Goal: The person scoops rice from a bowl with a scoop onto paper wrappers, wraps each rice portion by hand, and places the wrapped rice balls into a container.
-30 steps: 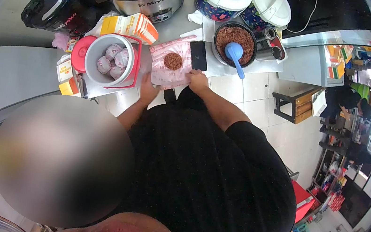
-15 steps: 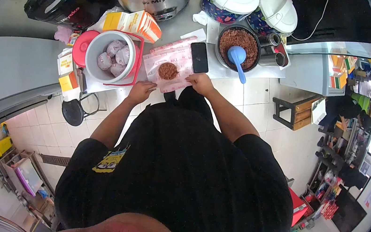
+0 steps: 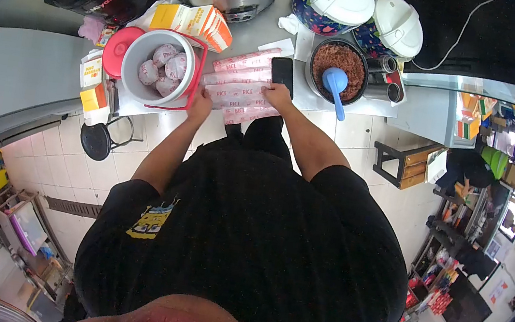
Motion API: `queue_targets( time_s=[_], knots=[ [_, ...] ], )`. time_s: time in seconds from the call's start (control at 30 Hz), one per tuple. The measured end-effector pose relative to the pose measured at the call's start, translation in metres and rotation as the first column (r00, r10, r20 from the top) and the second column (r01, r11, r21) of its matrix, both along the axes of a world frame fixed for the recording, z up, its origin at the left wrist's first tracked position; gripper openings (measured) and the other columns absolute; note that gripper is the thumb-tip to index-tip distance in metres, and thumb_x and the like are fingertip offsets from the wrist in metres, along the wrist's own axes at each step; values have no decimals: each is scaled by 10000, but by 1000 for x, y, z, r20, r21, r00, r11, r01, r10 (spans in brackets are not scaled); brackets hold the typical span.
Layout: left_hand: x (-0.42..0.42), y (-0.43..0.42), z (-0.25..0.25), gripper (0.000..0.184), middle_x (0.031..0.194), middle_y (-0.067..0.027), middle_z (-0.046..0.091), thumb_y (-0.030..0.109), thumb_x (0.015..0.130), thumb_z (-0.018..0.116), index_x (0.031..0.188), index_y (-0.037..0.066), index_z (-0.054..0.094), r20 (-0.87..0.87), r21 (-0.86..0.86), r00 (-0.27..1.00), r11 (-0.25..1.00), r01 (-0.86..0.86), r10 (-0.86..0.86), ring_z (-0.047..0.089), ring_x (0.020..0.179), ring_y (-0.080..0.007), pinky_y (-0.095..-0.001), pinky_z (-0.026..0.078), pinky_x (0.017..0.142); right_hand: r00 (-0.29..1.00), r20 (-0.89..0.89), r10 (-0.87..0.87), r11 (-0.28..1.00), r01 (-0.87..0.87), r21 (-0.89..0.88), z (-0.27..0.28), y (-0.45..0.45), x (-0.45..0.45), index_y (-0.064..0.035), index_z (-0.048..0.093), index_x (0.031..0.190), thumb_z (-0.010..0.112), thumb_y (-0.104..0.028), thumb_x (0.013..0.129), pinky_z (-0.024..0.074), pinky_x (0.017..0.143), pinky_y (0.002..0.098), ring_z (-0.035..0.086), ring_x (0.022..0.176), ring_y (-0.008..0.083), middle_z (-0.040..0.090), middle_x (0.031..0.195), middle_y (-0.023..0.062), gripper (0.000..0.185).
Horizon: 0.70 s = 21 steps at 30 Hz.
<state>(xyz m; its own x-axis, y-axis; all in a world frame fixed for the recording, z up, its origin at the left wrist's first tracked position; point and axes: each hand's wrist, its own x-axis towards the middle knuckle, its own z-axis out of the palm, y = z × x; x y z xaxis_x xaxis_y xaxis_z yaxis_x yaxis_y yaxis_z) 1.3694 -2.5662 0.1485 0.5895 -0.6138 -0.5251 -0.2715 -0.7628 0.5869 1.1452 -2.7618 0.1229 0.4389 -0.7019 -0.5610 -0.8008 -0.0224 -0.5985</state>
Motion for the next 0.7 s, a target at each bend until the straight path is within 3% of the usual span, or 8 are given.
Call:
queue_targets(
  time_s=[0.07, 0.1, 0.17, 0.27, 0.37, 0.47, 0.53, 0.7],
  knots=[
    [-27, 1, 8, 456, 1341, -186, 581, 246, 920, 625, 1329, 53, 572, 444, -344, 894, 933, 105, 63, 530, 1282, -355, -469, 410, 1051, 1000, -20, -17, 998, 18, 59, 0, -2, 2, -89, 772, 1031, 699, -426, 859, 549, 862, 427, 711, 961, 364, 737, 965, 206, 385],
    [-36, 4, 23, 456, 1341, -186, 581, 246, 920, 625, 1329, 53, 572, 442, -343, 894, 934, 97, 69, 530, 1282, -355, -469, 410, 1051, 999, -40, -31, 999, 32, 42, 1, 0, 2, -85, 773, 1030, 703, -422, 852, 550, 861, 422, 713, 956, 361, 737, 973, 207, 388],
    [-50, 10, 62, 580, 1507, -142, 447, 260, 865, 680, 1391, 67, 528, 681, -146, 630, 774, 616, -372, 387, 1422, -308, -557, 311, 1123, 997, -61, -36, 999, 38, 27, 2, -2, 4, -81, 774, 1029, 706, -419, 845, 550, 860, 418, 715, 951, 358, 737, 981, 207, 391],
    [-69, 16, 61, 599, 1538, -129, 407, 306, 872, 680, 1391, 49, 530, 588, -73, 535, 619, 782, -607, 342, 1446, -283, -628, 265, 1110, 994, -58, -96, 988, 102, 113, -2, 0, 7, -71, 774, 1037, 708, -403, 827, 551, 865, 414, 713, 963, 359, 736, 984, 215, 398],
    [-64, 11, 46, 626, 1540, -132, 398, 355, 884, 668, 1400, 32, 519, 619, 18, 484, 628, 778, -618, 338, 1444, -291, -604, 268, 1119, 988, -61, -141, 986, 146, 77, -18, -6, 13, -50, 774, 1006, 708, -351, 808, 559, 848, 400, 722, 932, 354, 738, 959, 228, 367],
    [-64, 6, 42, 633, 1550, -142, 386, 377, 893, 653, 1404, 29, 517, 600, 26, 488, 625, 781, -634, 324, 1455, -298, -610, 261, 1123, 956, -284, 76, 989, -109, -99, 26, -9, 48, -98, 762, 1087, 723, -292, 785, 546, 884, 412, 681, 1053, 324, 713, 1115, 201, 361],
    [-66, 5, 34, 632, 1554, -150, 380, 377, 893, 653, 1404, 32, 518, 628, 34, 474, 630, 776, -618, 318, 1461, -302, -612, 258, 1125, 931, -288, 225, 747, -354, -563, 66, 7, 73, -167, 719, 1187, 744, -268, 776, 490, 969, 460, 574, 1212, 293, 604, 1303, 141, 424],
    [-62, -2, 32, 577, 1540, -181, 390, 313, 898, 621, 1390, 24, 537, 633, 14, 473, 621, 784, -612, 327, 1463, -334, -626, 273, 1126, 757, -437, 487, 572, -654, -495, 76, -9, 111, -225, 682, 1236, 744, -263, 790, 405, 1034, 522, 480, 1297, 286, 518, 1379, 68, 452]
  ],
)
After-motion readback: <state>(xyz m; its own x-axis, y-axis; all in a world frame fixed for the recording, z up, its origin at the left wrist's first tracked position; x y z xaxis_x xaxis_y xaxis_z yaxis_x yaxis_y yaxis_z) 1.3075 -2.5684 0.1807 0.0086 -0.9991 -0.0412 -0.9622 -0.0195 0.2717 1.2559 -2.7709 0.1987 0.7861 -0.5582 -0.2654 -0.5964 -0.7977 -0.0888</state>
